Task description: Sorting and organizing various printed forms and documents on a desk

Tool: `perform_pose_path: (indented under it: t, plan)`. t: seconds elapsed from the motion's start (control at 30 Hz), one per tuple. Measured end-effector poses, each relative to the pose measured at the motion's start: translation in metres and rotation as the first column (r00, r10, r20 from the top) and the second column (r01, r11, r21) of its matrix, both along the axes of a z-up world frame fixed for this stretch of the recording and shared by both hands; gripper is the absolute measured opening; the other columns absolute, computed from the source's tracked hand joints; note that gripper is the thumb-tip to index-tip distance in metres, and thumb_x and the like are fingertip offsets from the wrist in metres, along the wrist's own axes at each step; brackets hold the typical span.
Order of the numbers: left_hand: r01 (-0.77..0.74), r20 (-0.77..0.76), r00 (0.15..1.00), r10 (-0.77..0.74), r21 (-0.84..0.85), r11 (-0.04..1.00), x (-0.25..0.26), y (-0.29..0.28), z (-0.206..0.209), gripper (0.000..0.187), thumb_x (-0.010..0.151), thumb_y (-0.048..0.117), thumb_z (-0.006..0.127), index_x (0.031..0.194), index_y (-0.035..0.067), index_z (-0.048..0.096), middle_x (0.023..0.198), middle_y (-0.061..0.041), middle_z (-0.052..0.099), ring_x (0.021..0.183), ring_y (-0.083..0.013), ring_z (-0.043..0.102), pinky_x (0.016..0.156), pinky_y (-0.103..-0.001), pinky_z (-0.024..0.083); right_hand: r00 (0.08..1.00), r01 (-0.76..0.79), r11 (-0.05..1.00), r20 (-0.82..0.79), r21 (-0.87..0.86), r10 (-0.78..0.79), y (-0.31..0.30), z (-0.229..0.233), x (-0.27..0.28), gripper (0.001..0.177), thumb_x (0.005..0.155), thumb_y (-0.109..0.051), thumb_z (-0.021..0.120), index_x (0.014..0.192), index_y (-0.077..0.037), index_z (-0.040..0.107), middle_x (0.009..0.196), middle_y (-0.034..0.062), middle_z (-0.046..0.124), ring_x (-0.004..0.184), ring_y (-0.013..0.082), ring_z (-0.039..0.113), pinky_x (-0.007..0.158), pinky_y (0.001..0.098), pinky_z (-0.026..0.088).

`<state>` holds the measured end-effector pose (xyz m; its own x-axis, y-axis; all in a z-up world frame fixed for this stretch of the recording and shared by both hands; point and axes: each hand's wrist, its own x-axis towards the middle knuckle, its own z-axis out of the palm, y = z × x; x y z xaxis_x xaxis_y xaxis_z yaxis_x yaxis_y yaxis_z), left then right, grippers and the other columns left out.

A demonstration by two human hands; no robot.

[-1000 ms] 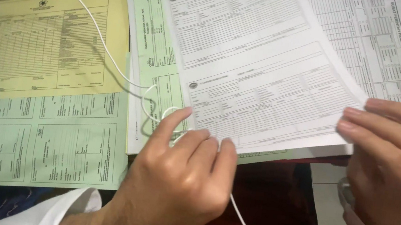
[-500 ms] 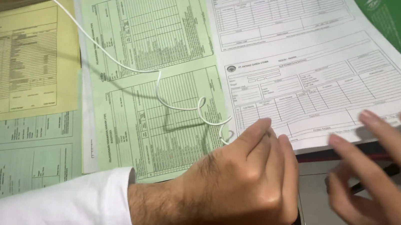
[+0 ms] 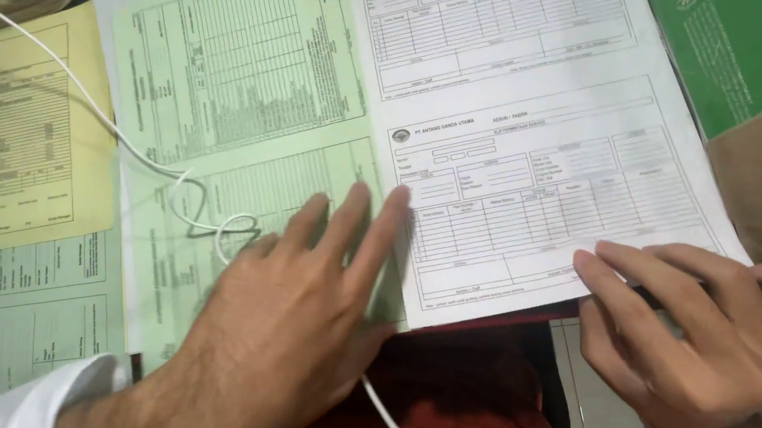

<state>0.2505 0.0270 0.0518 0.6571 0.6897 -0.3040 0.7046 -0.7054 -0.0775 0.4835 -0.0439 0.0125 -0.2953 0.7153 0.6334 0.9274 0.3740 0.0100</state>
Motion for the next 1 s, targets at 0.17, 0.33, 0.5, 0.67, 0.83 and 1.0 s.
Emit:
perform_pose_path:
  t: [0.17, 0.33, 0.5, 0.67, 0.83, 1.0]
  plan:
    - [0.024, -0.039, 0.999, -0.021, 0.085, 0.996, -0.02, -0.006, -0.006, 0.102, 0.067, 0.07, 0.059, 0.14, 0.011, 0.02, 0.133, -0.016, 0.037, 0.111, -0.0366, 0.045, 0.072, -0.045, 0.05, 1.0, 0.015, 1.0, 0.018, 0.001, -0.015, 0.001, -0.009, 0.003, 0.02, 0.072, 0.003, 0.063, 0.083, -0.011, 0.073, 0.087, 0.0052, 0.072, 0.075, 0.0256, 0.061, 0.078, 0.0428, 0.032]
    - [0.054, -0.037, 0.998, -0.049, 0.13, 0.99, -0.022, -0.007, -0.011, 0.103, 0.064, 0.073, 0.058, 0.139, 0.013, 0.021, 0.132, -0.019, 0.035, 0.114, -0.0379, 0.041, 0.082, -0.05, 0.043, 0.999, -0.034, 0.998, -0.027, -0.048, 0.033, 0.003, -0.006, -0.006, 0.024, 0.072, -0.009, 0.059, 0.092, -0.01, 0.072, 0.102, 0.0118, 0.069, 0.092, 0.0336, 0.063, 0.085, 0.0462, 0.036]
    - [0.1, -0.019, 0.995, -0.098, 0.255, 0.962, -0.021, -0.008, -0.009, 0.092, 0.06, 0.068, 0.058, 0.128, 0.011, 0.036, 0.129, -0.016, 0.042, 0.113, -0.0325, 0.045, 0.087, -0.047, 0.042, 0.992, -0.128, 0.984, -0.03, -0.124, 0.126, 0.011, -0.007, -0.007, 0.021, 0.078, -0.024, 0.069, 0.093, -0.009, 0.069, 0.1, 0.0092, 0.068, 0.096, 0.0327, 0.065, 0.091, 0.0482, 0.04]
    - [0.249, 0.116, 0.953, -0.281, 0.234, 0.94, -0.022, -0.001, -0.008, 0.09, 0.054, 0.05, 0.062, 0.135, 0.022, 0.032, 0.136, -0.007, 0.037, 0.121, -0.0275, 0.038, 0.096, -0.055, 0.03, 0.993, -0.106, 0.986, -0.061, -0.132, 0.099, 0.011, -0.009, -0.004, 0.022, 0.076, -0.026, 0.069, 0.089, -0.008, 0.068, 0.099, 0.01, 0.067, 0.095, 0.0331, 0.064, 0.092, 0.0472, 0.041]
    - [0.286, 0.113, 0.94, -0.321, 0.249, 0.925, -0.021, 0.0, -0.005, 0.075, 0.057, 0.045, 0.063, 0.124, 0.017, 0.044, 0.127, -0.009, 0.047, 0.116, -0.0267, 0.044, 0.098, -0.056, 0.031, 0.992, -0.114, 0.986, -0.072, -0.125, 0.105, 0.011, -0.015, -0.005, 0.029, 0.075, -0.03, 0.069, 0.093, -0.007, 0.067, 0.102, 0.0135, 0.065, 0.1, 0.0345, 0.059, 0.094, 0.0506, 0.042]
    - [0.328, 0.155, 0.912, -0.379, 0.277, 0.903, -0.019, 0.002, -0.003, 0.086, 0.056, 0.044, 0.062, 0.133, 0.018, 0.036, 0.136, -0.006, 0.041, 0.121, -0.0223, 0.04, 0.101, -0.054, 0.027, 0.985, -0.16, 0.98, -0.086, -0.119, 0.151, 0.014, -0.016, -0.01, 0.027, 0.077, -0.032, 0.066, 0.093, -0.01, 0.066, 0.102, 0.012, 0.065, 0.097, 0.0339, 0.061, 0.091, 0.0482, 0.041]
